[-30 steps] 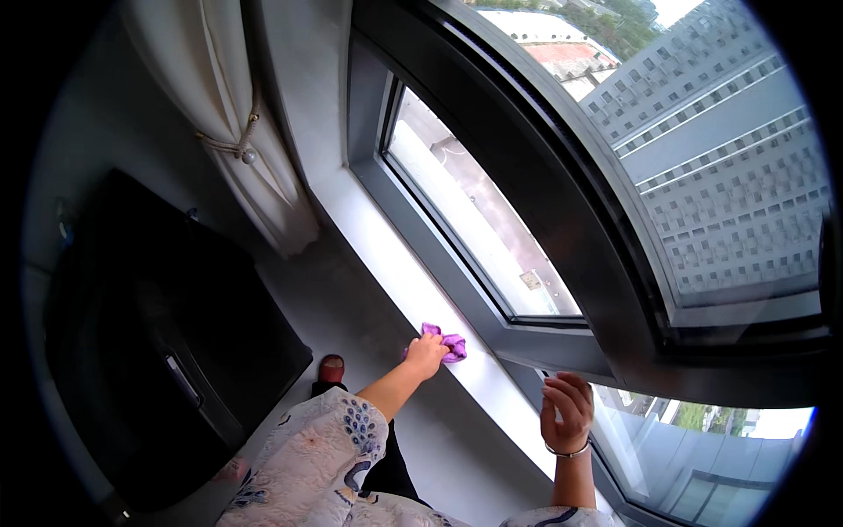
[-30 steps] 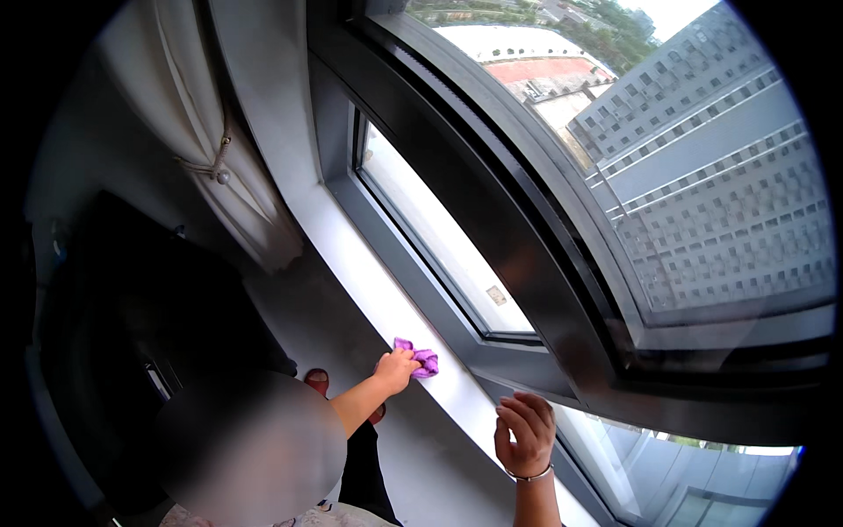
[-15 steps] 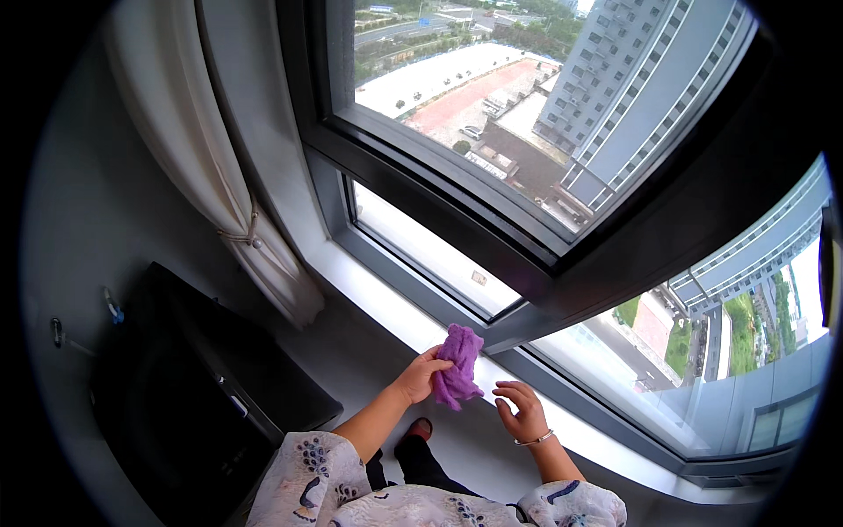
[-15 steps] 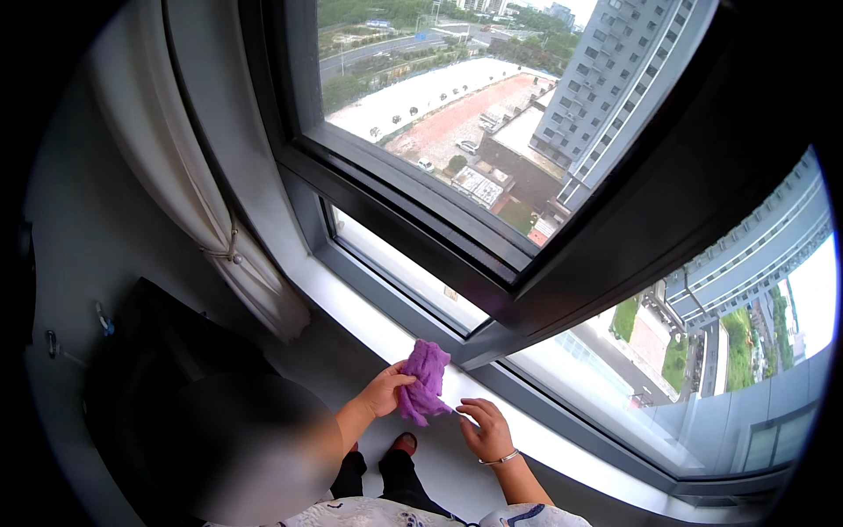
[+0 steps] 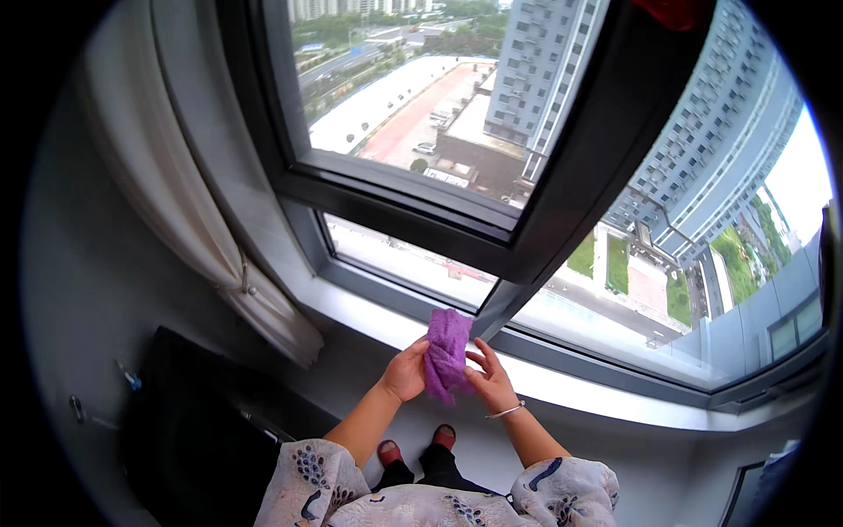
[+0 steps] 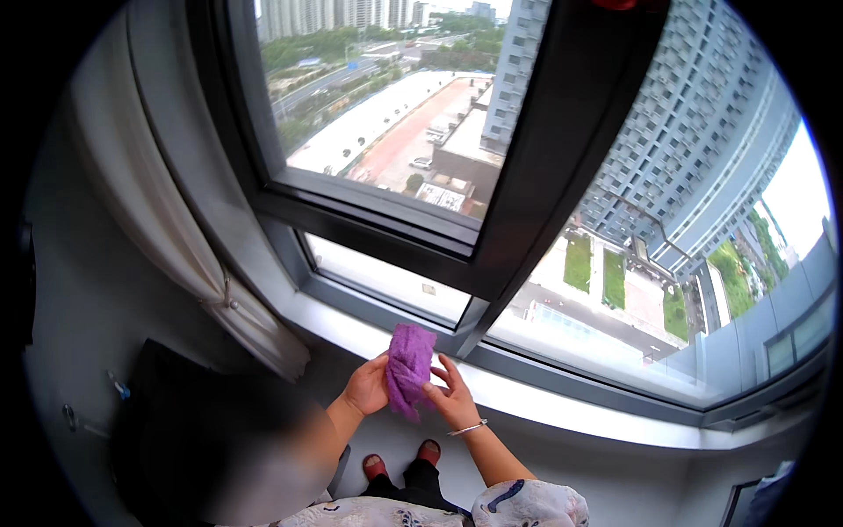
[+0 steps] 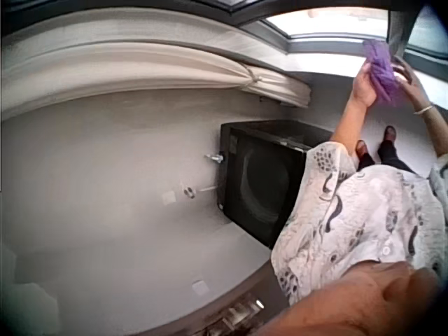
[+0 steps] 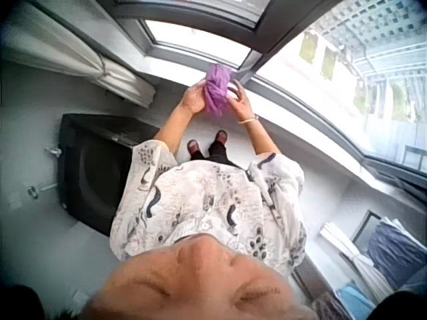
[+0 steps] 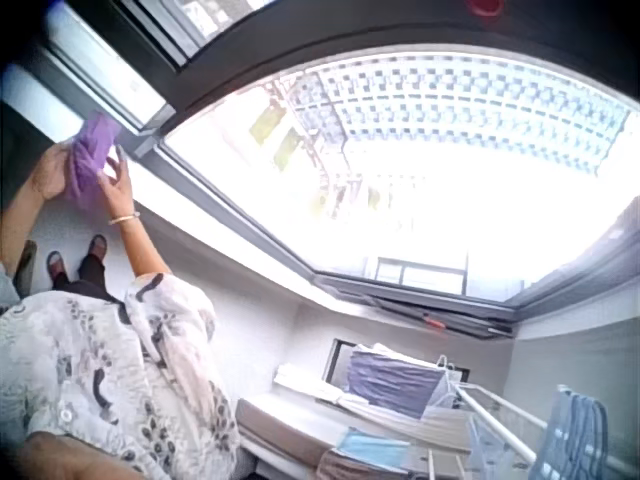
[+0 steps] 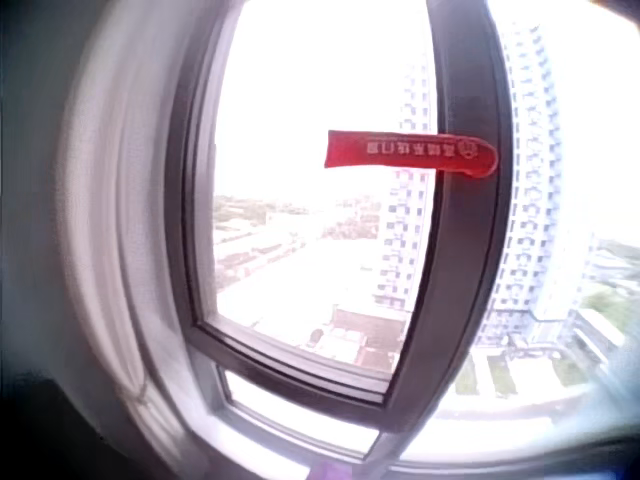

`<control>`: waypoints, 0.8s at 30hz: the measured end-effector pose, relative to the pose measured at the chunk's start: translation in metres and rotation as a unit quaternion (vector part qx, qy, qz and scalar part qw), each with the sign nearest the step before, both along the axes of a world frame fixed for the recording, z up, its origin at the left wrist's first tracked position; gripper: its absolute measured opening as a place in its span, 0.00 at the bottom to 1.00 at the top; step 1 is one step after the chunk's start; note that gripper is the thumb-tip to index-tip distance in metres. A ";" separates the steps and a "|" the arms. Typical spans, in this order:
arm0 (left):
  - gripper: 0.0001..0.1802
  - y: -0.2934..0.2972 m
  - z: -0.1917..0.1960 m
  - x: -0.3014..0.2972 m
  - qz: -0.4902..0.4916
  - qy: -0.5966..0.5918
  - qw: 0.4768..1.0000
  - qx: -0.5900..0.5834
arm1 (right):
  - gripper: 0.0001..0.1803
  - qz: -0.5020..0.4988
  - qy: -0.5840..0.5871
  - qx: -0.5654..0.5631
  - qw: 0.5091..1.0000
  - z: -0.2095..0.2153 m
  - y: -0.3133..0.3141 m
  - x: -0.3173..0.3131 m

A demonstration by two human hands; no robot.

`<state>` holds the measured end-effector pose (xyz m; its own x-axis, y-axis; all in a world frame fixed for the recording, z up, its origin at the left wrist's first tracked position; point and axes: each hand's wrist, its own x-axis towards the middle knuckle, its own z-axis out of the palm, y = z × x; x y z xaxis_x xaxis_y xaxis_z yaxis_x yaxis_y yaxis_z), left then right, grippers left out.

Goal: The person cleans a large window using a purple cloth. They wipe the glass pane and the window frame, then close the window and continue wiping the interior glass surface.

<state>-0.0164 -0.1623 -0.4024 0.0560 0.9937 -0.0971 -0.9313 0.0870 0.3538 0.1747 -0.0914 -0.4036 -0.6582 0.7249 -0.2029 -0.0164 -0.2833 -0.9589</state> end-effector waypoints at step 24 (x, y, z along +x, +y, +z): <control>0.17 0.037 0.023 0.034 -0.013 0.549 0.836 0.001 | 0.25 -0.135 0.155 -0.233 0.951 -0.033 0.020 0.016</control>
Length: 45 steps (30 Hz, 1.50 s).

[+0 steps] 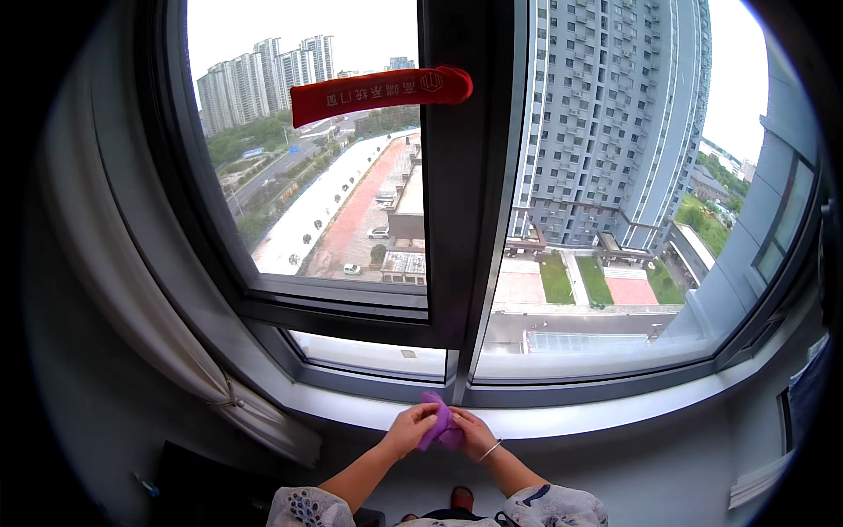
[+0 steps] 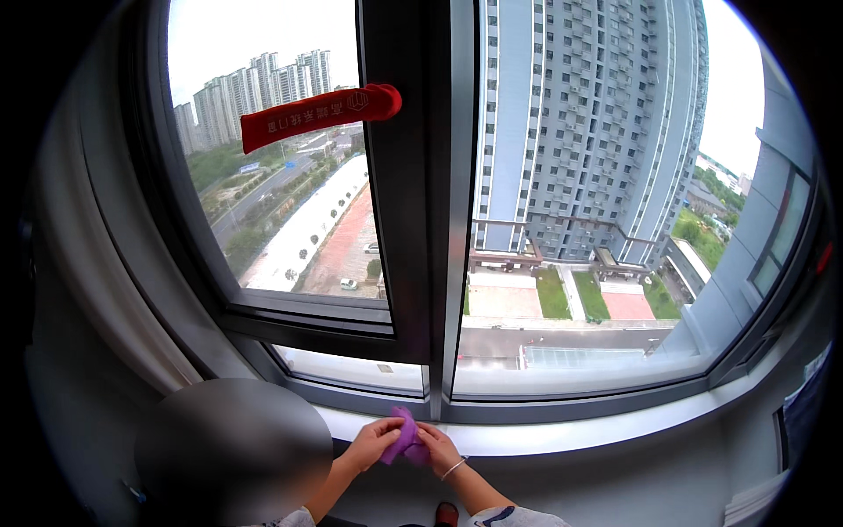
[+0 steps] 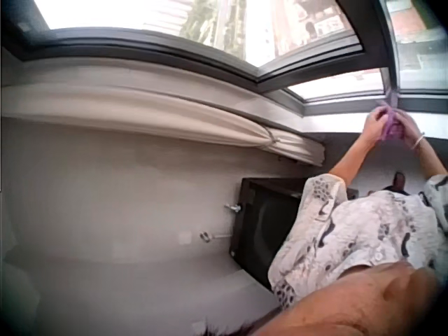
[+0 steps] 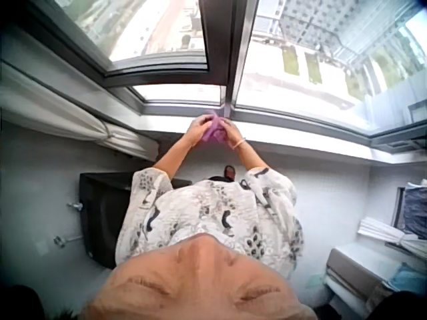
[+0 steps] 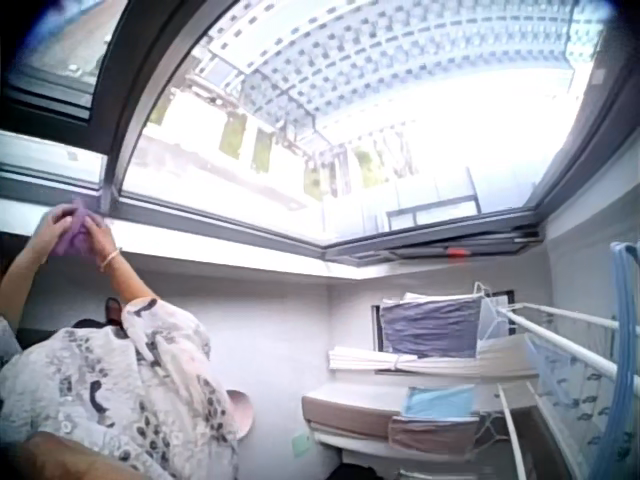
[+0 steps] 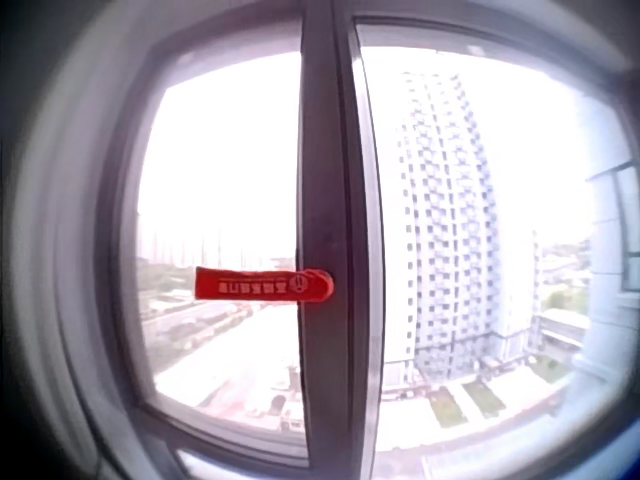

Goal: The person cleans a large window using a purple cloth. They wipe the glass pane and the window frame, then close the window and continue wiping the interior glass surface.

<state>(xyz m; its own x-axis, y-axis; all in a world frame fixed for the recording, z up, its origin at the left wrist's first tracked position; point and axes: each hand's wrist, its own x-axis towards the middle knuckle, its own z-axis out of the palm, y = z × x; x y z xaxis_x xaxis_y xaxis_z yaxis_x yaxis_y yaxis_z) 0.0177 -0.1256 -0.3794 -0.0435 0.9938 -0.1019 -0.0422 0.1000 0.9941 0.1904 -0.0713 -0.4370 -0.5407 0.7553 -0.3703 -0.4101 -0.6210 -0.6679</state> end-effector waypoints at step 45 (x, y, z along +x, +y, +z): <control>0.36 -0.170 0.436 -0.156 0.268 0.696 0.446 0.495 | 0.27 -0.138 0.135 0.241 0.951 0.140 0.039 0.079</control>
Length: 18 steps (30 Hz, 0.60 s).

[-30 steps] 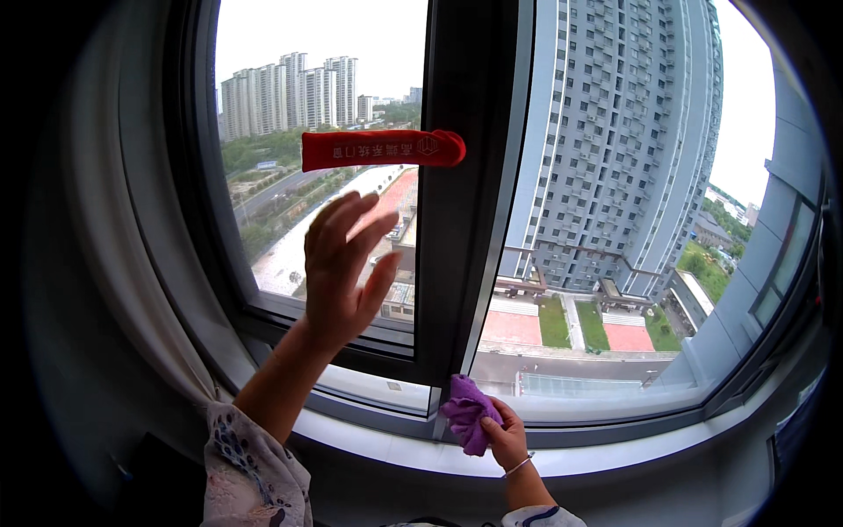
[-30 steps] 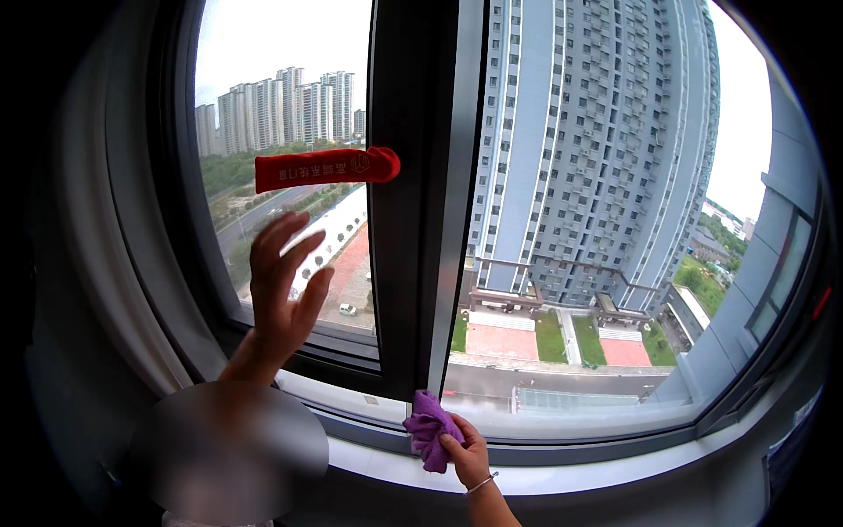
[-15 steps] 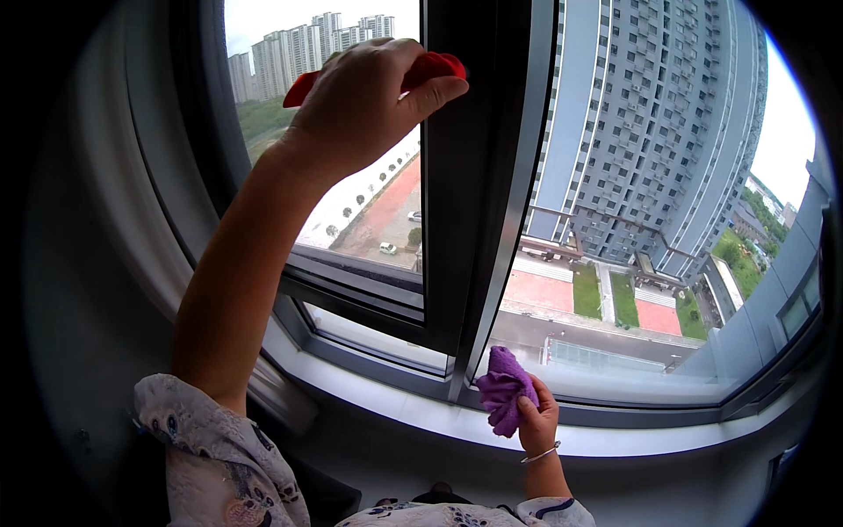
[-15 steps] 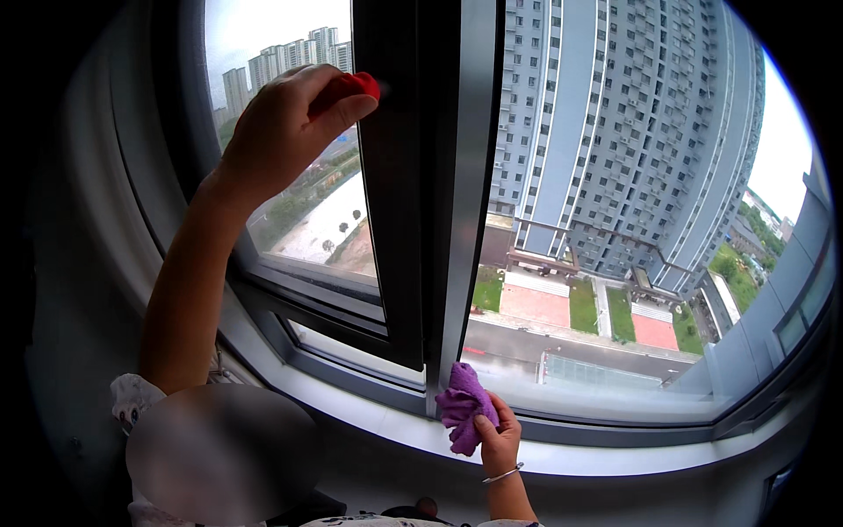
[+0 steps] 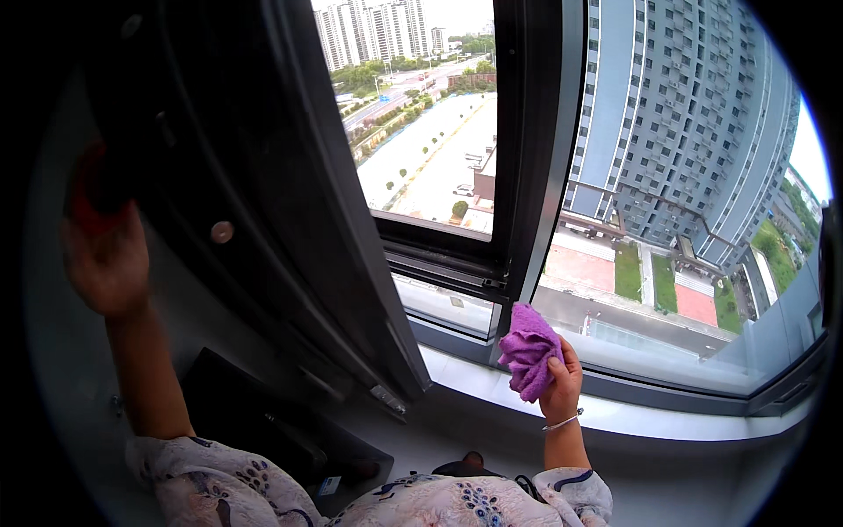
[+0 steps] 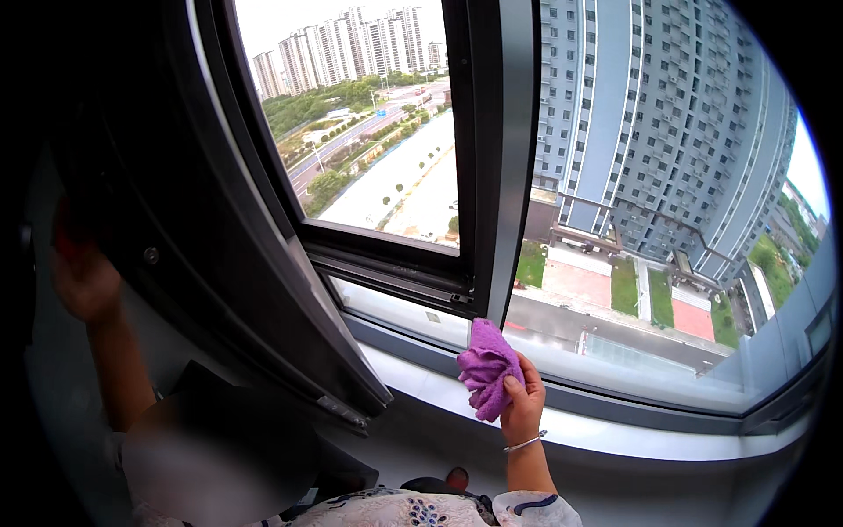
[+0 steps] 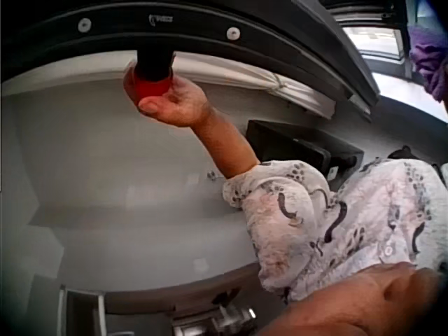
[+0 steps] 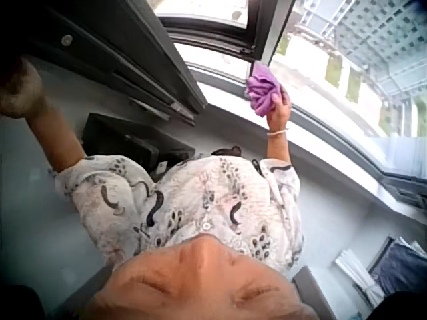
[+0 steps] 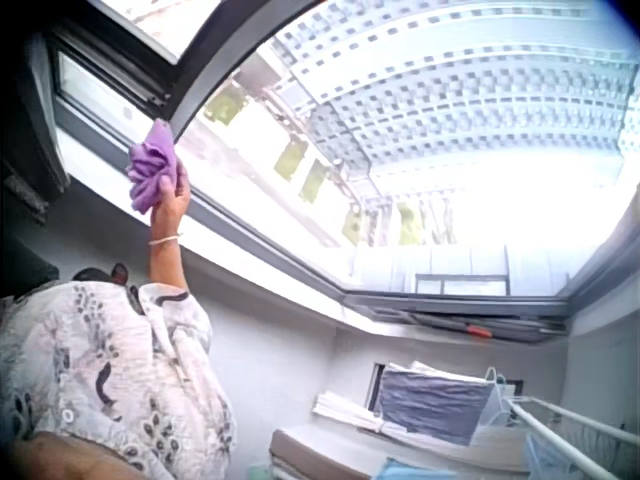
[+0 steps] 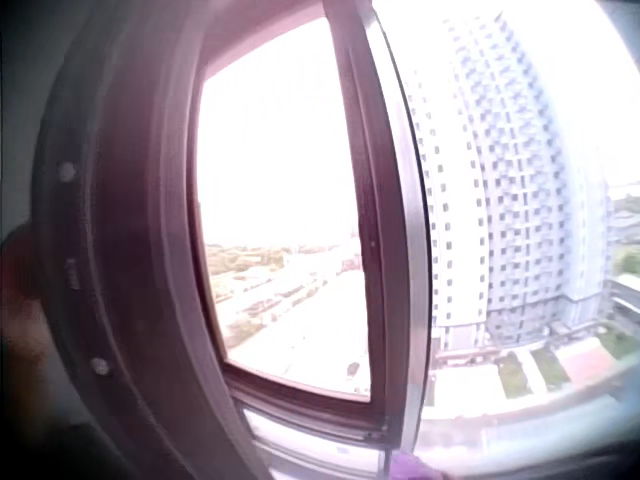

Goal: The person cleans a large window using a purple cloth. They wipe the glass pane and the window frame, then close the window and continue wiping the interior glass surface.

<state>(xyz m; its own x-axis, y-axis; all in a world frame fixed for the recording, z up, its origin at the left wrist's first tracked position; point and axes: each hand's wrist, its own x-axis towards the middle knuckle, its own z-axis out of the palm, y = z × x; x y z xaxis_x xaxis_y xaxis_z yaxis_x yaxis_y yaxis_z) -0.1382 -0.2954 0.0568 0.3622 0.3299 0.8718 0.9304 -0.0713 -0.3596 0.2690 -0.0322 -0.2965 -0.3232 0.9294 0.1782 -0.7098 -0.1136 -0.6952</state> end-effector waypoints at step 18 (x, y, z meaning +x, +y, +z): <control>0.39 -0.190 -0.177 0.042 -0.062 -0.485 0.864 0.121 | 0.20 0.290 0.153 -0.293 0.898 -0.010 -0.067 -0.105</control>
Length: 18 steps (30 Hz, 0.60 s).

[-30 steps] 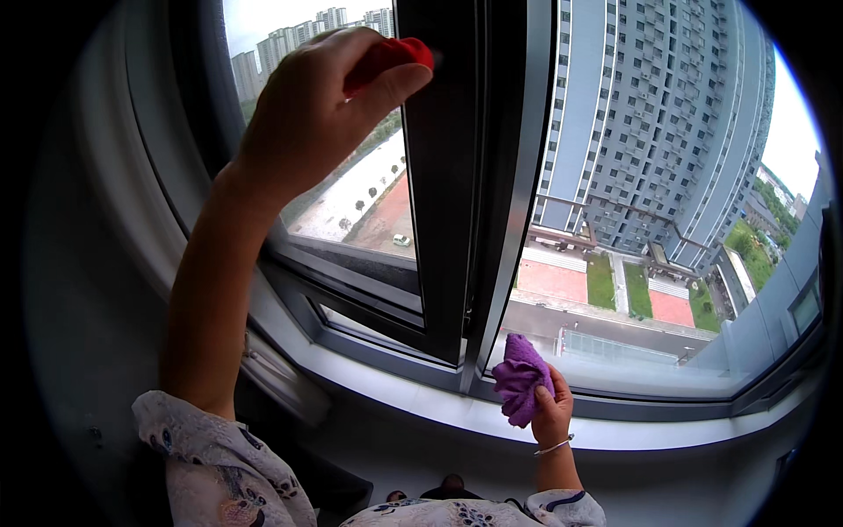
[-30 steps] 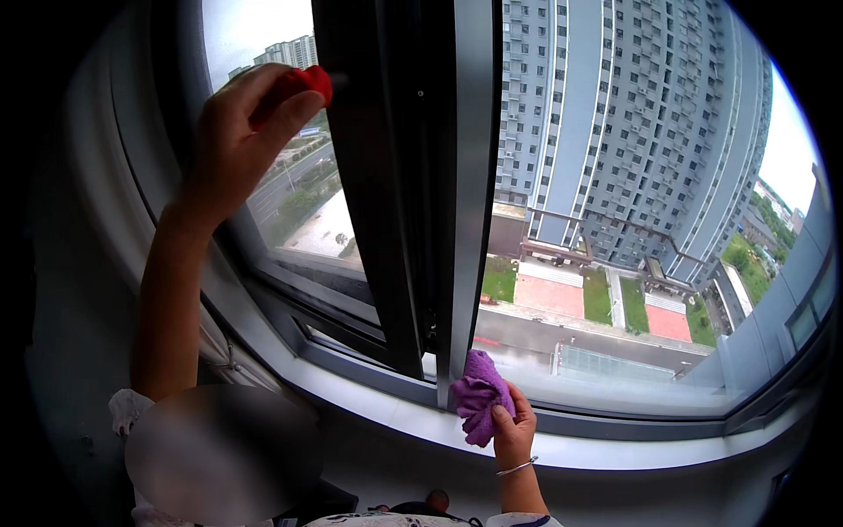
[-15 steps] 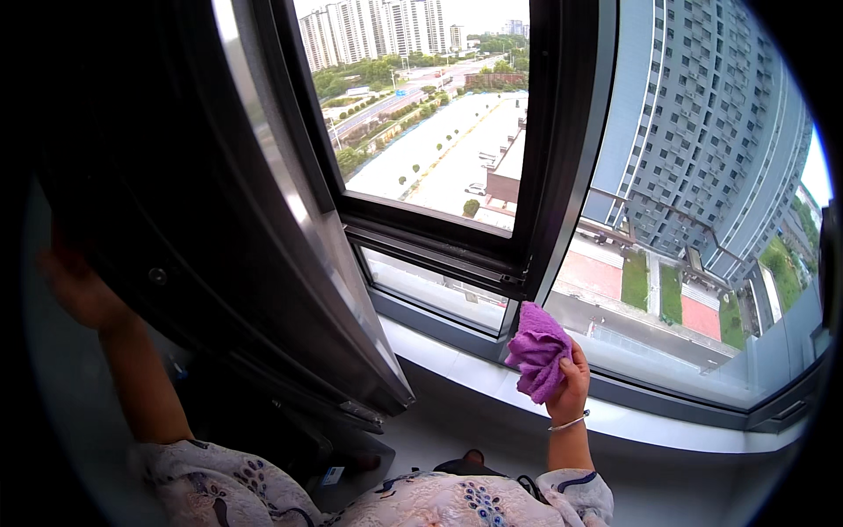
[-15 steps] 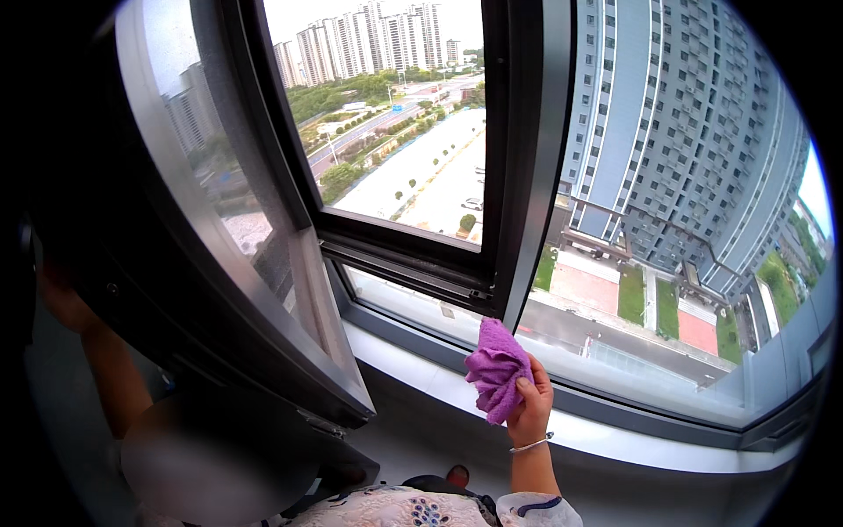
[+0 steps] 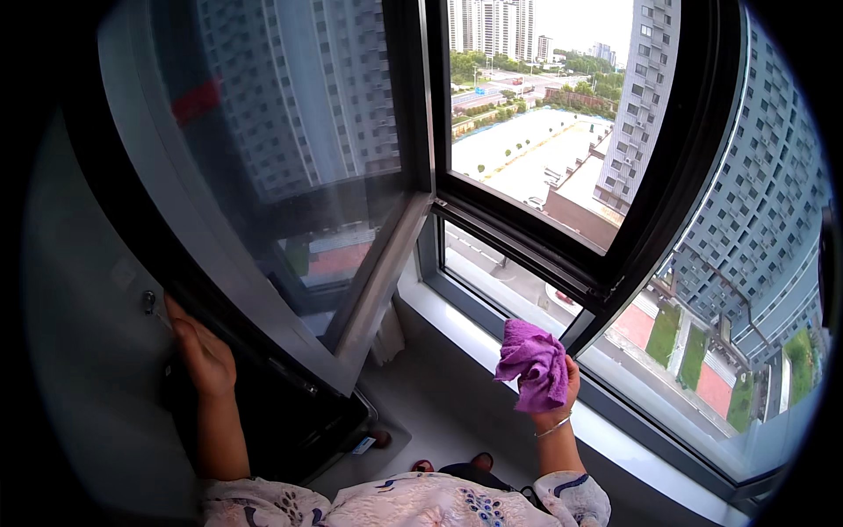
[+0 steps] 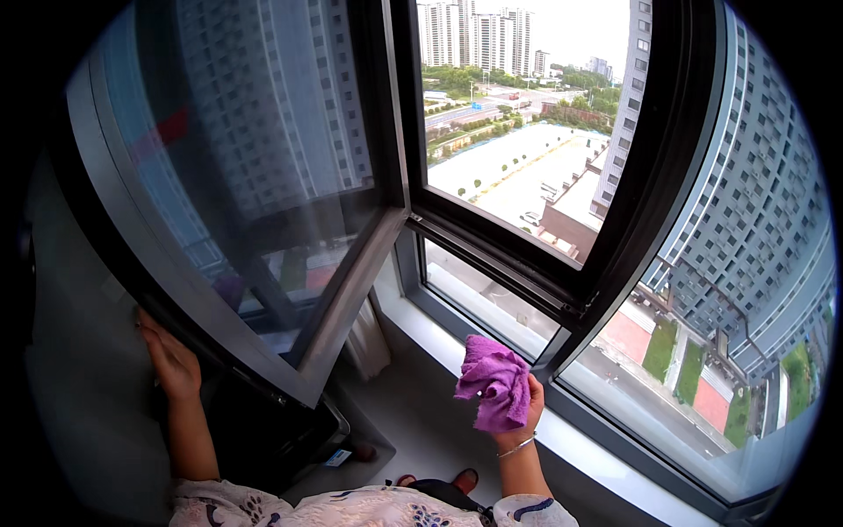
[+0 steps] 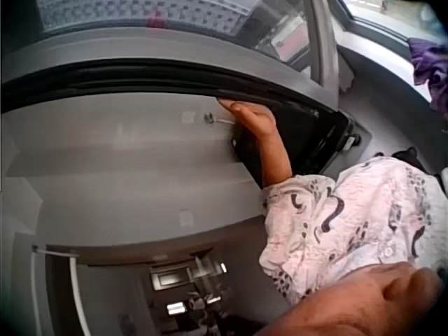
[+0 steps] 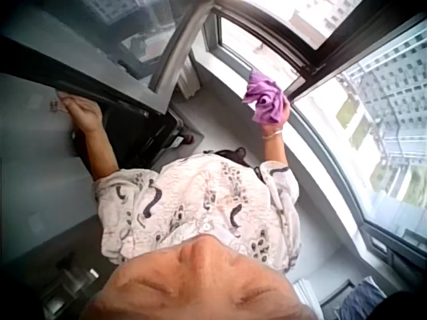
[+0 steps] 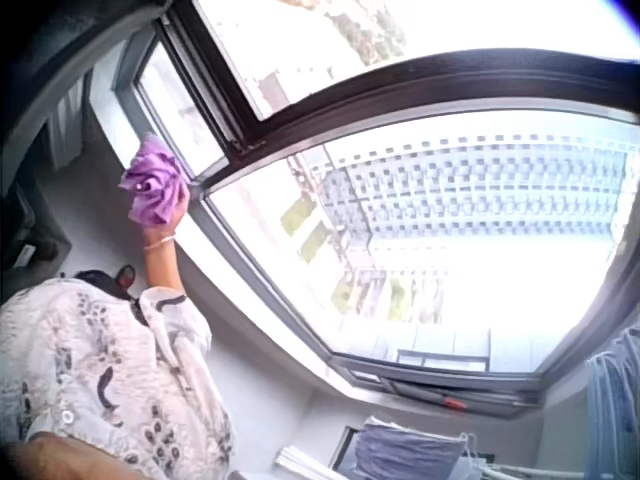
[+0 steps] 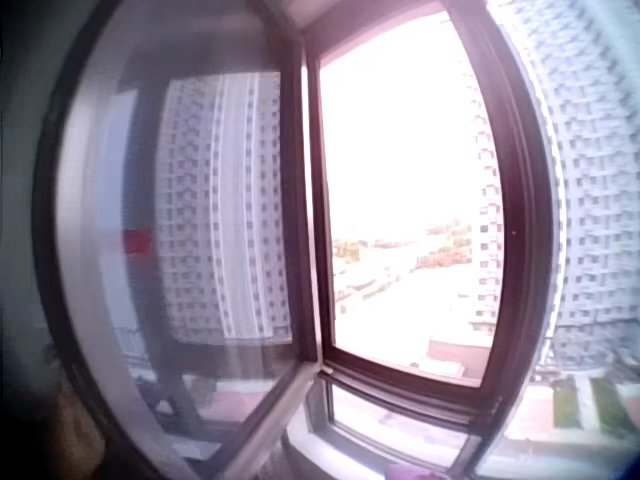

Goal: The person cleans a large window using a purple cloth. They wipe the glass pane and the window frame, then close the window and continue wiping the interior glass surface.

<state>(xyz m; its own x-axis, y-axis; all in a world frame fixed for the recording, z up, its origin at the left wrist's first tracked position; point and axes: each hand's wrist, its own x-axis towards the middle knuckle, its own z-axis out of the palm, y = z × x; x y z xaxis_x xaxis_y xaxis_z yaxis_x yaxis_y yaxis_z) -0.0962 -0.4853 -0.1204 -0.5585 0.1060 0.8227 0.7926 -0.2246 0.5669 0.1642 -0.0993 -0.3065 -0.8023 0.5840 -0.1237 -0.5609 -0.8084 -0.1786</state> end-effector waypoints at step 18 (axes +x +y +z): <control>0.47 -0.004 0.007 -0.074 0.255 0.096 0.962 0.022 | 0.24 0.197 -0.086 0.287 0.934 0.019 0.022 -0.114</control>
